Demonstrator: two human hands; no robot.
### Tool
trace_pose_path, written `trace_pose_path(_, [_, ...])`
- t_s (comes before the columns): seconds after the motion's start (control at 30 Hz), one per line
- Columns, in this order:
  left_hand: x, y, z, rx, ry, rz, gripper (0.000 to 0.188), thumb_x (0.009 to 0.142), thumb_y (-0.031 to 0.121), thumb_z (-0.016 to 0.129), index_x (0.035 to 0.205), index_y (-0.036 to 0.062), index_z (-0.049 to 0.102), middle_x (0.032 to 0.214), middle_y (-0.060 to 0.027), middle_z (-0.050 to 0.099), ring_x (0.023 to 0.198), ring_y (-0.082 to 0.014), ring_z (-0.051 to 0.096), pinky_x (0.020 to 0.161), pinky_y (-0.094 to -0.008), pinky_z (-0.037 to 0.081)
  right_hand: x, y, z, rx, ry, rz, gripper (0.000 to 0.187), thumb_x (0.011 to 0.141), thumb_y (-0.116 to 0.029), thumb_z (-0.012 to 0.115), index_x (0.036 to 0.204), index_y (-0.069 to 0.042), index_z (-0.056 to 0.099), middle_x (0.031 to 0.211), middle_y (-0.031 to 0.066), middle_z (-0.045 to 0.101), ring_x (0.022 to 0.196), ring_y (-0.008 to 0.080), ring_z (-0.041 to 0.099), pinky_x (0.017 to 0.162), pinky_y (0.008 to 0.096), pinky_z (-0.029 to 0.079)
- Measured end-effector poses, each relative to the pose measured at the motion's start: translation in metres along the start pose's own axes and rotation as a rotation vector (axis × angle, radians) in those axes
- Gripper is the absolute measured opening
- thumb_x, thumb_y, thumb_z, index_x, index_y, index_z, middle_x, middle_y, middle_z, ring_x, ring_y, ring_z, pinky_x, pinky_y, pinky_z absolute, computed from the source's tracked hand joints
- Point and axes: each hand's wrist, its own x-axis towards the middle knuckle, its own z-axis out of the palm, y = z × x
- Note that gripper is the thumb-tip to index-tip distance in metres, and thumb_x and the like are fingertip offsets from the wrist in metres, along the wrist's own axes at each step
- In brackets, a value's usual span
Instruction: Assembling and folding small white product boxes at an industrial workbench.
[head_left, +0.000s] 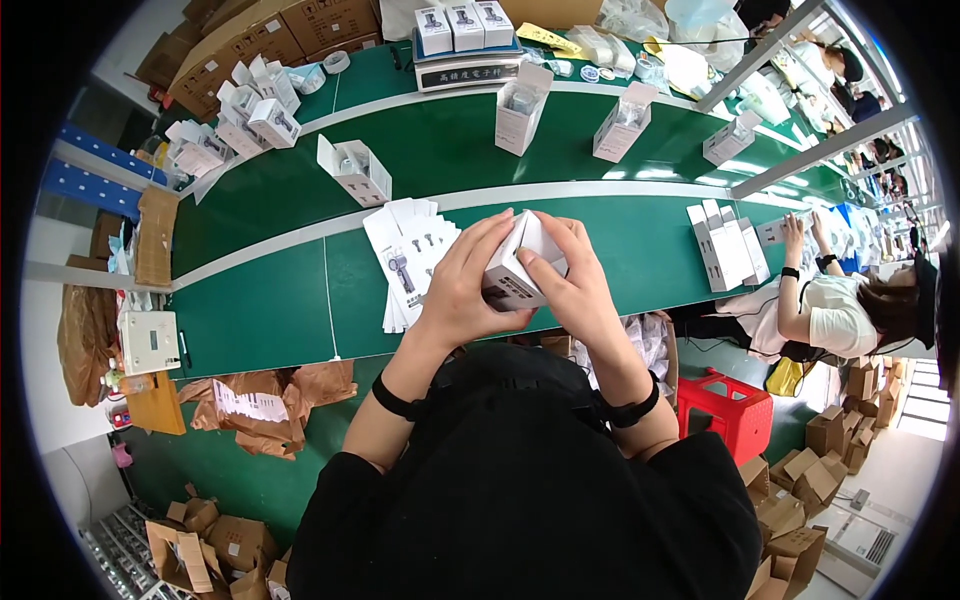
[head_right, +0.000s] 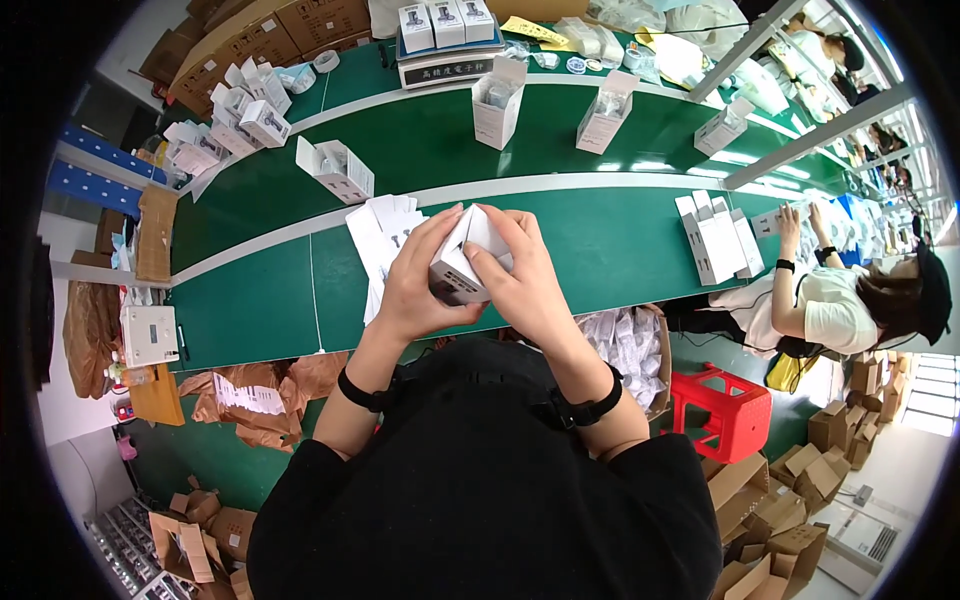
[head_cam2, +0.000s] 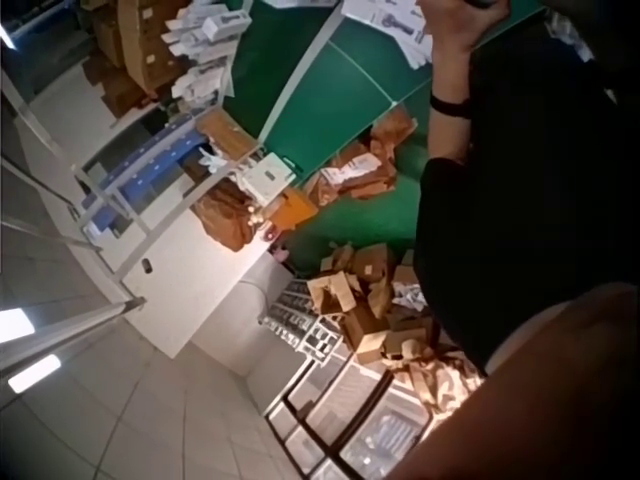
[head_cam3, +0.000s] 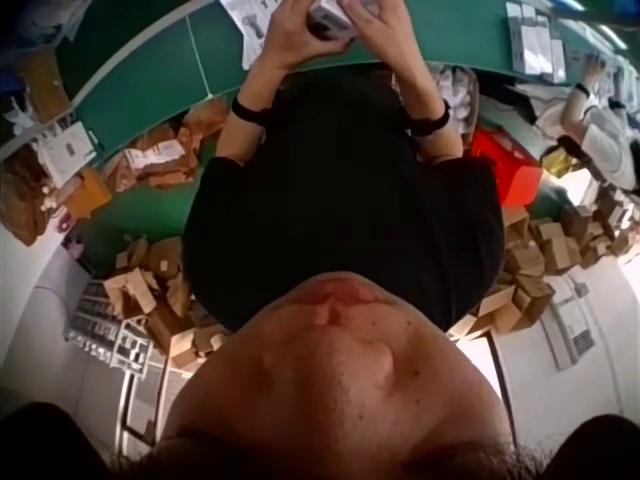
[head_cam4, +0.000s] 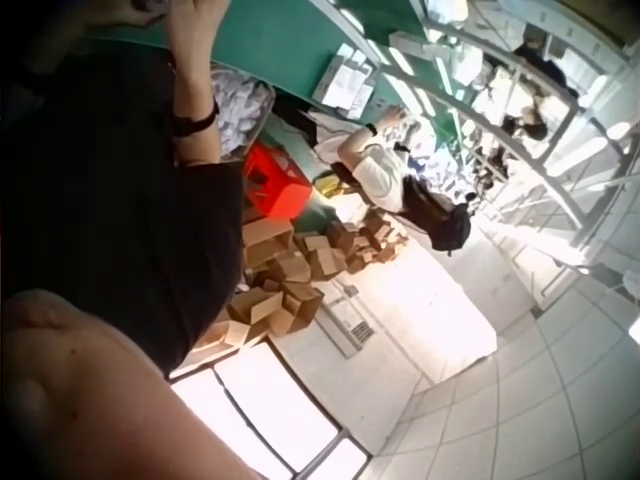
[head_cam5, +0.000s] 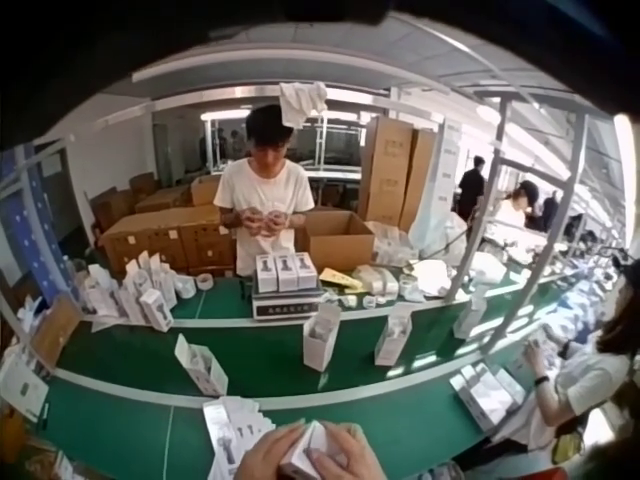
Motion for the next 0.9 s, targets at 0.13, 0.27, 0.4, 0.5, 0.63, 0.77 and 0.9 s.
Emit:
trace_pose_path(0.13, [0.005,-0.002,-0.007,0.157,-0.089,0.087,0.104,0.058,0.024,0.097,0.15,0.0043,0.052,0.148,-0.0181,0.06,0.136,-0.0393,0.058,0.118,-0.0526,0.043,-0.001,0.013,-0.019,0.372,-0.019,0.235,0.046,0.099,-0.022,0.068,0.138,0.002,0.062,0.132,0.016,0.061,0.119,0.024,0.06,0.1,0.0349,0.049])
trace_pose_path(0.27, [-0.011,-0.021,0.008,0.347,-0.226,0.285,0.098,0.067,0.034,0.094,0.151,0.0042,0.052,0.157,-0.0169,0.052,0.147,-0.041,0.046,0.124,-0.0571,0.03,-0.004,-0.003,-0.034,0.006,-0.218,0.416,0.056,0.094,-0.028,0.074,0.139,0.003,0.06,0.138,0.0207,0.059,0.124,0.0272,0.059,0.104,0.037,0.049])
trace_pose_path(0.4, [-0.05,-0.06,0.028,0.18,-0.2,-0.003,0.102,0.072,0.041,0.093,0.156,0.0073,0.046,0.166,-0.0187,0.038,0.155,-0.0392,0.033,0.127,-0.059,0.022,-0.011,0.085,-0.068,-0.42,-0.111,0.135,0.069,0.084,-0.029,0.082,0.138,0.005,0.056,0.137,0.0235,0.058,0.126,0.0321,0.057,0.107,0.0385,0.048])
trace_pose_path(0.5, [-0.103,-0.11,0.018,0.48,-0.403,-0.262,0.1,0.075,0.042,0.091,0.158,0.0094,0.044,0.171,-0.019,0.026,0.159,-0.0386,0.022,0.128,-0.0596,0.018,-0.014,0.186,-0.123,-0.617,0.284,0.024,0.074,0.071,-0.021,0.088,0.129,0.008,0.052,0.133,0.0254,0.055,0.125,0.0389,0.056,0.105,0.0402,0.048])
trace_pose_path(0.63, [-0.133,-0.106,0.008,0.718,-0.643,-0.622,0.096,0.077,0.038,0.089,0.157,0.0114,0.045,0.169,-0.0197,0.03,0.158,-0.041,0.024,0.126,-0.0612,0.02,-0.038,0.296,-0.235,-0.754,0.729,0.163,0.061,0.076,-0.019,0.087,0.12,0.008,0.055,0.138,0.0313,0.051,0.129,0.0459,0.052,0.11,0.0457,0.044])
trace_pose_path(0.77, [-0.175,-0.119,0.014,0.68,-0.598,-0.544,0.086,0.081,0.033,0.086,0.155,0.0121,0.048,0.166,-0.0204,0.034,0.154,-0.0433,0.029,0.124,-0.0612,0.026,-0.06,0.333,-0.282,-0.972,0.752,0.242,0.055,0.081,-0.022,0.086,0.118,0.009,0.06,0.15,0.036,0.044,0.14,0.05,0.045,0.118,0.0487,0.038])
trace_pose_path(0.9, [-0.177,-0.112,0.026,0.619,-0.531,-0.418,0.073,0.085,0.025,0.081,0.15,0.0101,0.052,0.158,-0.0212,0.046,0.147,-0.0412,0.042,0.12,-0.0537,0.037,-0.061,0.325,-0.224,-1.087,0.52,0.149,0.055,0.087,-0.027,0.083,0.125,0.008,0.063,0.149,0.0337,0.05,0.142,0.0474,0.046,0.12,0.0512,0.037])
